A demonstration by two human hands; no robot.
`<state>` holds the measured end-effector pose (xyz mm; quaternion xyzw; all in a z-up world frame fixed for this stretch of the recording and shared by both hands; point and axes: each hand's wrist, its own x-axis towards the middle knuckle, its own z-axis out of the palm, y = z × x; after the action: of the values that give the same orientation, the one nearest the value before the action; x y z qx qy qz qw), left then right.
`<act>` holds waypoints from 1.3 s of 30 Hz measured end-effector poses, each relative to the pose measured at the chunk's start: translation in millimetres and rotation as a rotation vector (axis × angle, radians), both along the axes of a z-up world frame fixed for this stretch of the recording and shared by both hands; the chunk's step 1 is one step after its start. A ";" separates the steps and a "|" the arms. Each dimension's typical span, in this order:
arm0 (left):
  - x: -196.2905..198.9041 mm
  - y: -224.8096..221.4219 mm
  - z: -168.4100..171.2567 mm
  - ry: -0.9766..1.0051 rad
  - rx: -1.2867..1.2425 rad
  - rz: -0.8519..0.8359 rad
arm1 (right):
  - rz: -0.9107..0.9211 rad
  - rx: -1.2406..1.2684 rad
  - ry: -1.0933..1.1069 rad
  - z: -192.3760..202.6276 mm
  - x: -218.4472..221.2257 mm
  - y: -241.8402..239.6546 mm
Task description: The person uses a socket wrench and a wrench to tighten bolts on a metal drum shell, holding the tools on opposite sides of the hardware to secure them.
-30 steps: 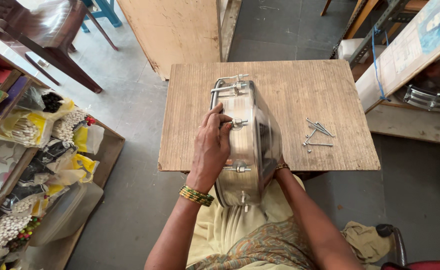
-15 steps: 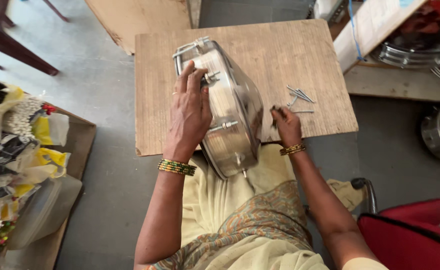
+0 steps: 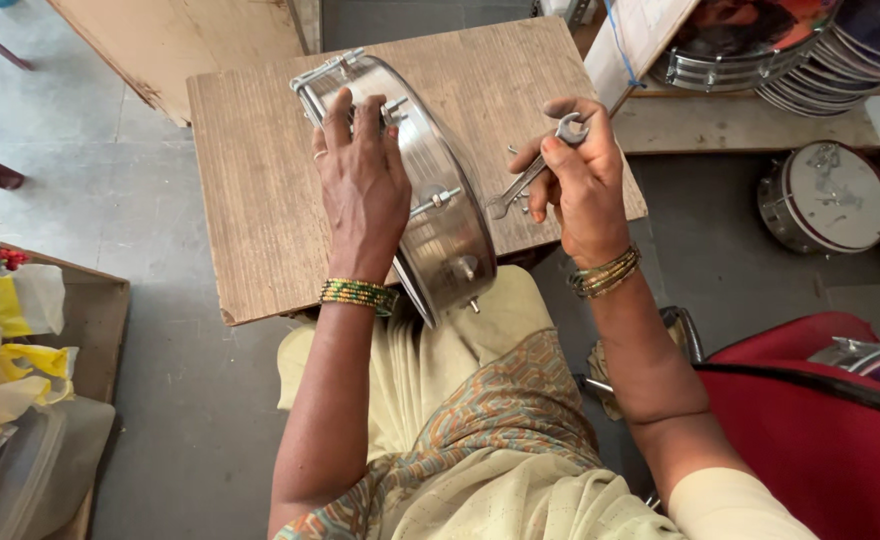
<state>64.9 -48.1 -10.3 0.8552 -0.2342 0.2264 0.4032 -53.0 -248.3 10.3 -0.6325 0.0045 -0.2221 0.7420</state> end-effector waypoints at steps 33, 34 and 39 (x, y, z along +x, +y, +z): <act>35.7 -19.9 -6.6 0.083 -0.059 -0.063 | -0.046 -0.964 -0.587 -23.4 2.4 59.3; 35.8 -18.2 -6.6 0.081 -0.054 -0.057 | -0.038 -0.992 -0.608 -33.5 0.2 56.8; 30.1 -11.7 -4.3 0.059 -0.025 -0.071 | -0.060 -0.577 -0.433 -35.4 -13.4 42.3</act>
<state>95.0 -59.8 -14.6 0.8477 -0.2494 0.1894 0.4283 -66.4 -205.9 -25.1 -0.7538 -0.1970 -0.3646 0.5100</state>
